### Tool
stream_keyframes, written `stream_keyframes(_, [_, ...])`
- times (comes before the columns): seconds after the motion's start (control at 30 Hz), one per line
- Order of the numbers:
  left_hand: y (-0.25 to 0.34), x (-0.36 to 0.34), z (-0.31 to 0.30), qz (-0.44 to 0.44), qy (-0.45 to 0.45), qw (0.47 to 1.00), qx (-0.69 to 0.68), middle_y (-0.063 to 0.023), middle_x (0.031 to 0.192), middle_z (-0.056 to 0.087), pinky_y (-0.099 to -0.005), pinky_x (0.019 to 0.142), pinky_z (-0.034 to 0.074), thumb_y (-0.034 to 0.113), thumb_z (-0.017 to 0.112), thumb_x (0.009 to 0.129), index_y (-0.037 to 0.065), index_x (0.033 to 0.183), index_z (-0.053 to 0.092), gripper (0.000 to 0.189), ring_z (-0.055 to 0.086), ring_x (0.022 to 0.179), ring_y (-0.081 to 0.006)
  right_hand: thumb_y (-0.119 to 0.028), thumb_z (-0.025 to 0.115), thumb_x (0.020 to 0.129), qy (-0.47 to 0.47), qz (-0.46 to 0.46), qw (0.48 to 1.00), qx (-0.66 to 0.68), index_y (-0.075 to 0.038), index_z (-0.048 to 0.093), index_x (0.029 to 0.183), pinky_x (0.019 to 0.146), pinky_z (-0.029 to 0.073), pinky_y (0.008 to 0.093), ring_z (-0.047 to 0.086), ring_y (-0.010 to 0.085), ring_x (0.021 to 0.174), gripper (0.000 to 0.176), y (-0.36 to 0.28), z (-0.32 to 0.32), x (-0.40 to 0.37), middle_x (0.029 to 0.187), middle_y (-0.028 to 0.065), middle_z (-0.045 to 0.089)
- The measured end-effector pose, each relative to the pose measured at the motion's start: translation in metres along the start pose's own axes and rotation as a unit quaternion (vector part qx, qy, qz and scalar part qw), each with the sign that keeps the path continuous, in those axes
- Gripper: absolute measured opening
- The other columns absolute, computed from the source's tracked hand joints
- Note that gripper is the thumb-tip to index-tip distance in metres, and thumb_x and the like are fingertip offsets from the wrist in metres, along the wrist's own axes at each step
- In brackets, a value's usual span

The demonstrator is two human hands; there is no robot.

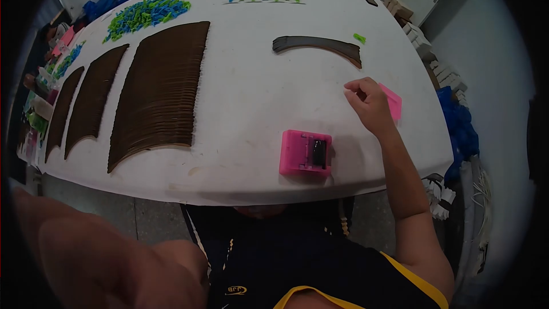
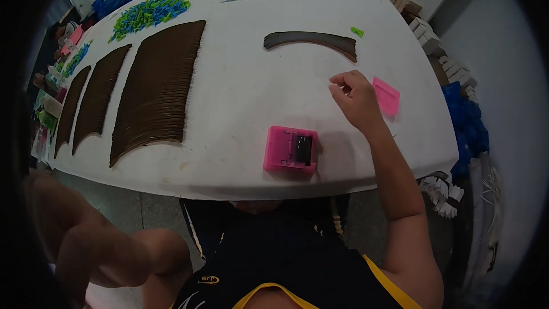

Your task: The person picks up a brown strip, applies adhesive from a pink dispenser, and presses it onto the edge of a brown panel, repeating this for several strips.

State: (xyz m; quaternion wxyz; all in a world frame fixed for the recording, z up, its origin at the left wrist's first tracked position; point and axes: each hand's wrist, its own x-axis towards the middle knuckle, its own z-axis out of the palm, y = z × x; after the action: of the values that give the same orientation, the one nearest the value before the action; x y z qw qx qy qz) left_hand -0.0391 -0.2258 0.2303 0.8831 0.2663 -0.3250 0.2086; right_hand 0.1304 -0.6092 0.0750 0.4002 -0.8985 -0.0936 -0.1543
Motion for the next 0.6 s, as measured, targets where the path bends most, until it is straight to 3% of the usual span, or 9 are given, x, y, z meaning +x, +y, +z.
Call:
stream_keyframes(0.23, [-0.02, -0.003, 0.015, -0.001, 0.008, 0.999, 0.031, -0.0038, 0.092, 0.046, -0.038, 0.084, 0.045, 0.017, 0.062, 0.097, 0.003, 0.114, 0.055, 0.023, 0.047, 0.083, -0.0176, -0.02, 0.075, 0.092, -0.027, -0.002, 0.993, -0.114, -0.002, 0.074, 0.117, 0.088, 0.057, 0.0384, 0.069, 0.0266, 0.096, 0.031, 0.053, 0.004, 0.078, 0.117, 0.0127, 0.069])
stream_keyframes(0.3, [-0.024, -0.005, 0.015, -0.001, 0.013, 0.999, 0.045, -0.0038, 0.092, 0.047, -0.0379, 0.083, 0.046, 0.017, 0.062, 0.097, 0.003, 0.113, 0.055, 0.023, 0.047, 0.082, -0.0174, -0.021, 0.074, 0.091, -0.034, -0.061, 0.984, -0.166, -0.004, 0.072, 0.123, 0.096, 0.056, 0.0396, 0.069, 0.0305, 0.108, 0.036, 0.071, 0.016, 0.108, 0.125, 0.0131, 0.069])
stream_keyframes(0.43, [-0.025, -0.009, 0.016, 0.001, 0.024, 0.998, 0.066, -0.0038, 0.091, 0.047, -0.0377, 0.082, 0.047, 0.016, 0.062, 0.097, 0.003, 0.112, 0.055, 0.021, 0.048, 0.081, -0.017, -0.022, 0.073, 0.09, -0.05, -0.092, 0.97, -0.218, -0.006, 0.07, 0.128, 0.103, 0.054, 0.0437, 0.066, 0.0334, 0.119, 0.041, 0.082, 0.043, 0.16, 0.13, 0.0133, 0.069])
stream_keyframes(0.53, [-0.021, -0.012, 0.016, 0.008, 0.03, 0.996, 0.081, -0.0039, 0.09, 0.048, -0.0376, 0.082, 0.047, 0.016, 0.062, 0.097, 0.003, 0.111, 0.055, 0.02, 0.048, 0.081, -0.0168, -0.024, 0.073, 0.089, -0.102, -0.131, 0.941, -0.294, -0.01, 0.069, 0.133, 0.107, 0.052, 0.0477, 0.064, 0.0332, 0.125, 0.047, 0.081, 0.061, 0.189, 0.133, 0.0108, 0.068])
stream_keyframes(0.6, [-0.017, -0.014, 0.016, 0.013, 0.035, 0.995, 0.088, -0.0039, 0.09, 0.048, -0.0375, 0.081, 0.048, 0.016, 0.062, 0.097, 0.003, 0.11, 0.055, 0.019, 0.048, 0.08, -0.0166, -0.025, 0.072, 0.088, -0.168, -0.098, 0.913, -0.358, -0.014, 0.065, 0.14, 0.11, 0.05, 0.0495, 0.063, 0.0331, 0.127, 0.054, 0.075, 0.072, 0.205, 0.138, 0.0086, 0.067])
